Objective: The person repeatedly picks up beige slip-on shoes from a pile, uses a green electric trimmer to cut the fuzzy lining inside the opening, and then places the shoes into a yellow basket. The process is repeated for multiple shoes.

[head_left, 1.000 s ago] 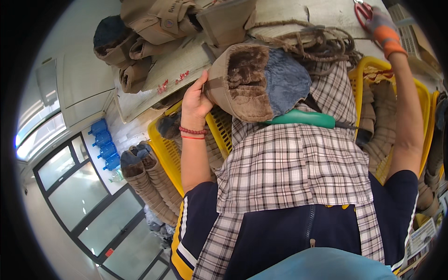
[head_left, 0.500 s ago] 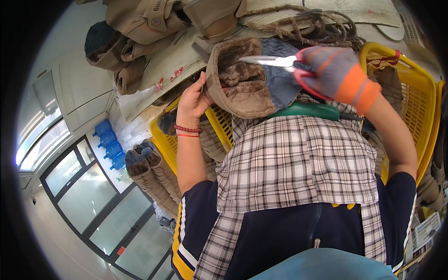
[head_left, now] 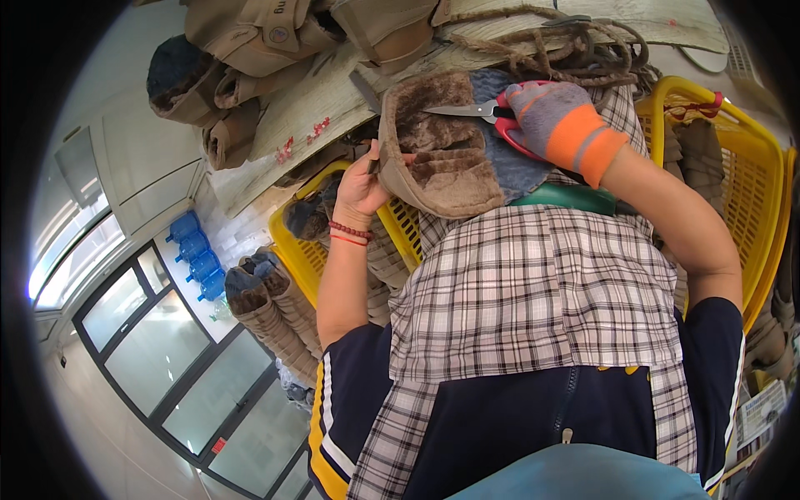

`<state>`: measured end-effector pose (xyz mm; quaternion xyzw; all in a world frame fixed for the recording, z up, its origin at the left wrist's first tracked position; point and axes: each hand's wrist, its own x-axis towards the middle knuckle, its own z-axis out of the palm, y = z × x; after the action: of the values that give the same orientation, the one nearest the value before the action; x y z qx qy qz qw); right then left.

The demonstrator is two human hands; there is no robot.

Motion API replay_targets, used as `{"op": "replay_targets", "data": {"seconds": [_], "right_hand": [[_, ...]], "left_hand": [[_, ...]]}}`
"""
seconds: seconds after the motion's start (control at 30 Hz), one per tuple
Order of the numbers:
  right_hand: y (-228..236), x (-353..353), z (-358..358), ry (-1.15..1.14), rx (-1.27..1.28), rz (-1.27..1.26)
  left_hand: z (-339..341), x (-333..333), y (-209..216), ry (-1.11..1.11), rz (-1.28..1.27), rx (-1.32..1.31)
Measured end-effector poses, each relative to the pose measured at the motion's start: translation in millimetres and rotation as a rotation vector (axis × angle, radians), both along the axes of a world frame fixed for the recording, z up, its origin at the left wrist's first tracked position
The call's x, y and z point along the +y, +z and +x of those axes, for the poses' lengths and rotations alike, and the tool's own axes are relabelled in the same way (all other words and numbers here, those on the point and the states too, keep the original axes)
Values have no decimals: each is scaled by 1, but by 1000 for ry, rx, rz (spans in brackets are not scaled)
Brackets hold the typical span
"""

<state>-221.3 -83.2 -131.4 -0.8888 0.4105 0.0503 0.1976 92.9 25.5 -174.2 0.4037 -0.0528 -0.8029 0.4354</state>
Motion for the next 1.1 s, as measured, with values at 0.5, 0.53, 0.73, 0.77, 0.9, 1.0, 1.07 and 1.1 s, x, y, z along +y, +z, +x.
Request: {"op": "replay_targets", "data": {"seconds": [0.5, 0.53, 0.73, 0.77, 0.9, 1.0, 1.07, 1.1], "right_hand": [[21, -13, 2, 236, 73, -512], [19, -14, 4, 244, 76, -531], [19, -19, 14, 289, 99, -544], [18, -19, 15, 292, 105, -539], [16, -17, 9, 240, -1, -470], [20, -24, -11, 183, -164, -450], [30, -23, -31, 59, -267, -472], [30, -27, -43, 16, -314, -462]], "left_hand": [[-11, -3, 13, -17, 0, 20], [-11, -3, 13, -23, -11, 36], [-23, -7, 27, 1, 20, -15], [-27, -7, 30, 17, 39, -21], [-29, -7, 32, 36, 47, -59], [-30, -3, 34, 48, 51, -68], [-27, 1, 32, 54, 27, -59], [-24, 4, 33, 70, -7, -39]]}}
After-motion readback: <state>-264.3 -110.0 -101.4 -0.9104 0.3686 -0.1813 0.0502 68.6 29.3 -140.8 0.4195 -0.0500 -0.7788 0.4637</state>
